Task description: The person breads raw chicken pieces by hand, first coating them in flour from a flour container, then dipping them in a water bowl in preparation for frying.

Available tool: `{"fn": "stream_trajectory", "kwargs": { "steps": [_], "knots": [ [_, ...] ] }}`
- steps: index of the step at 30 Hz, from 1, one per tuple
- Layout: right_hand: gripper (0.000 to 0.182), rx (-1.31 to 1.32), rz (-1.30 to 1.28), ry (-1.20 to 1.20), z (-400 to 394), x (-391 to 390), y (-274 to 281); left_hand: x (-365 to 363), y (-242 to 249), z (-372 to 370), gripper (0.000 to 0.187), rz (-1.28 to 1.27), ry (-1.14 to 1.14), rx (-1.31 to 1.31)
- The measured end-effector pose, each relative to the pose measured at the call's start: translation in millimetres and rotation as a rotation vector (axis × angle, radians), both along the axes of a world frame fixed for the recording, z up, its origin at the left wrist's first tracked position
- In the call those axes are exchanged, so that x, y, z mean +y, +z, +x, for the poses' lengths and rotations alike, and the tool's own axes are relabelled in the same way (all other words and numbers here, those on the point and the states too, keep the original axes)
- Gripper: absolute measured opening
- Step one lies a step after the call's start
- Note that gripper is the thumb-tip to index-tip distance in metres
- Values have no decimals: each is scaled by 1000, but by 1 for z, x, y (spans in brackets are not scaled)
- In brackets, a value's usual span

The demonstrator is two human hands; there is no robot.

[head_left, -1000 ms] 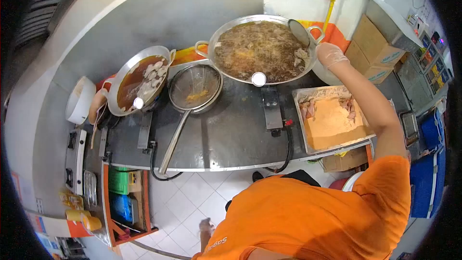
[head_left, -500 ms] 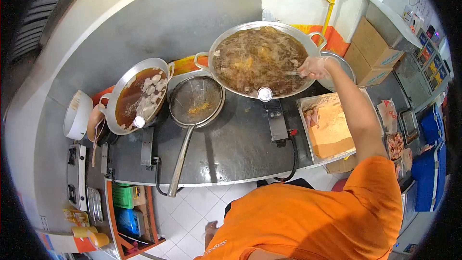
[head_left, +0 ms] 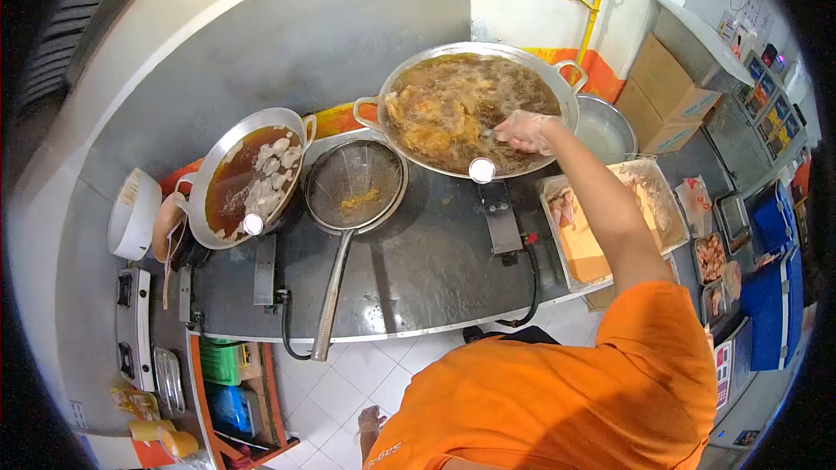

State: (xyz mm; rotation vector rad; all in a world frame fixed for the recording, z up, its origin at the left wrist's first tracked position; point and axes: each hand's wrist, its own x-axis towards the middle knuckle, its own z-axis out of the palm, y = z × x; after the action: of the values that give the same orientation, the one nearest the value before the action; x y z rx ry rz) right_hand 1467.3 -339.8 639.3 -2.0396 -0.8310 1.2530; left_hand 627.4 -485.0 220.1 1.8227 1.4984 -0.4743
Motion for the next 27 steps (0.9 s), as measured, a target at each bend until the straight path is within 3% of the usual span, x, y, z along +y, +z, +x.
{"fn": "stream_trajectory", "kwargs": {
  "steps": [1,2,4,6,7,9,10,13,15,17,19,23,24,27],
  "knots": [
    [39,-1,23,-58,-7,9,-7,5,1,0,27,86,-309,69],
    [34,86,132,-188,7,17,-40,10,6,1,31,18,-80,14],
    [31,-375,234,299,44,29,-91,10,9,2,36,-63,248,-108],
    [26,-896,101,560,21,38,-69,14,-13,0,39,26,56,-123],
    [25,-1152,40,669,8,42,-55,13,-17,-1,40,122,-178,-84],
    [21,-1036,10,361,-8,49,-51,14,-16,2,43,329,-499,-63],
    [24,-1110,42,348,-13,52,-47,14,-16,-2,37,436,-530,-200],
    [32,-1029,54,259,-17,35,-34,20,-7,2,37,8,-370,289],
    [34,-1141,63,315,-7,24,-35,10,-12,-10,36,-63,219,-234],
    [36,-1195,56,354,-9,8,-30,5,-16,-19,37,47,195,-337],
    [39,-1199,40,383,-25,-18,1,4,-16,-16,37,329,-431,-15],
    [42,-1248,-60,362,-20,-52,16,-8,-19,-22,27,292,-429,5],
    [40,-1135,-44,366,-32,-68,37,-9,-21,-22,25,249,-434,52],
    [41,-955,59,238,-8,-80,22,-11,-22,-21,20,136,-456,171]
  ]
}}
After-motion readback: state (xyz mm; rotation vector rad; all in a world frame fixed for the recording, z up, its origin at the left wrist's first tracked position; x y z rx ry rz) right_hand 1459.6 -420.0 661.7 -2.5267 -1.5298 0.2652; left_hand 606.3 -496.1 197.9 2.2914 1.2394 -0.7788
